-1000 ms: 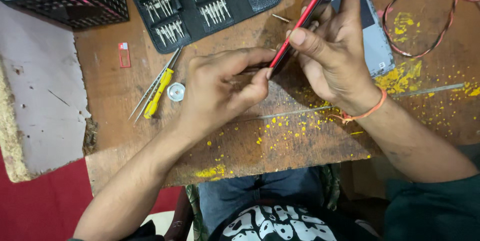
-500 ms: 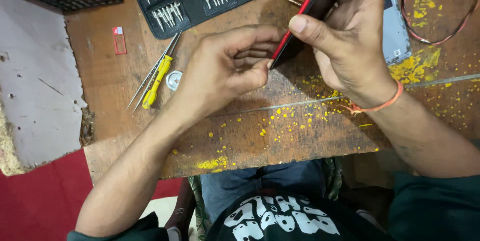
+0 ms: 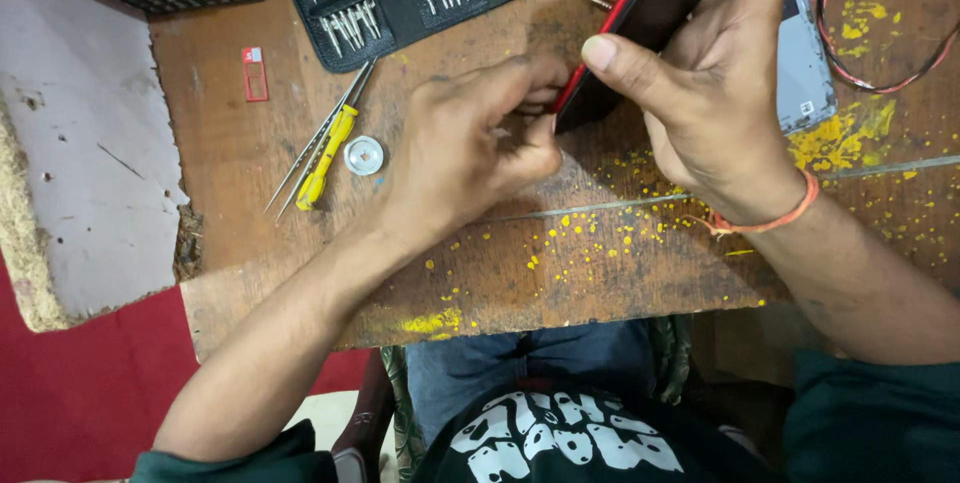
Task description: The person uses a small metal tool to pry open the casing of a red smartphone. They carefully work the tool along the edges to separate the screen assembly from the frame, eventually lifting the screen to reveal the internal components.
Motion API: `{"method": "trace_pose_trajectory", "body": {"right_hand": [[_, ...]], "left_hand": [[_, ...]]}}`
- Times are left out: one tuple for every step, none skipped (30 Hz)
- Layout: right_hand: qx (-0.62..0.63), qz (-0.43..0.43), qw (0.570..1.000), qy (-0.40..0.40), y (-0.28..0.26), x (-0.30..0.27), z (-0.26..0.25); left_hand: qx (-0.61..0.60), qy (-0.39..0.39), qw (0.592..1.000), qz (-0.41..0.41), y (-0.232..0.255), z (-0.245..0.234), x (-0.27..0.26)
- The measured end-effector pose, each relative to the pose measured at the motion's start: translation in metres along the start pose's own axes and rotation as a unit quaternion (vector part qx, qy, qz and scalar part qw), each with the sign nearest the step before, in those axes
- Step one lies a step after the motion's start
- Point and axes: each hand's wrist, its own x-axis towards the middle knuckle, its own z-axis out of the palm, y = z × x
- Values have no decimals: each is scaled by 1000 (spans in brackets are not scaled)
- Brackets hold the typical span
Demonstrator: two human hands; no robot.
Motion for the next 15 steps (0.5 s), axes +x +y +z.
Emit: {"method": "trace_pose_trajectory", "body": {"right_hand": [[14,14,1000,-2,0,-3,2],[28,28,999,-4,0,-4,2],[22,11,1000,-19,0,-4,1],[17,-6,999,-33,0,-4,-1],[22,-9,999,-35,-1,-5,-4],[30,-11,999,-37,-2,-6,-6],[46,-13,998,-31,-5,-1,-10],[54,-12,998,-22,-6,4,-12],[61,-4,998,-13,-7,5,-15],[61,8,998,-1,-5,7,-16],[60,15,998,3,-4,7,-17],[58,21,998,7,-1,6,-18],[54,15,998,-1,0,6,-18],[56,16,998,-3,1,6,-18],[57,19,998,-6,1,5,-18]], "left_hand": [[23,-6,1000,-8,1,0,0],[46,-12,999,-17,2,0,0],[13,-38,998,-41,3,-2,1],[-20,-63,996,-65,4,-6,3],[-53,-89,990,-91,6,-11,2],[-91,-80,989,-84,9,-16,0],[-126,-70,988,-65,13,-22,2],[-161,-60,984,-45,15,-27,6],[-153,-61,986,-38,18,-26,8],[-146,-62,987,-31,20,-25,9],[-139,-65,988,-29,21,-23,8],[-137,-64,988,-40,22,-22,8],[-133,-63,988,-50,22,-21,7],[-129,-62,988,-60,22,-21,7],[-135,-69,986,-65,21,-21,6]]}}
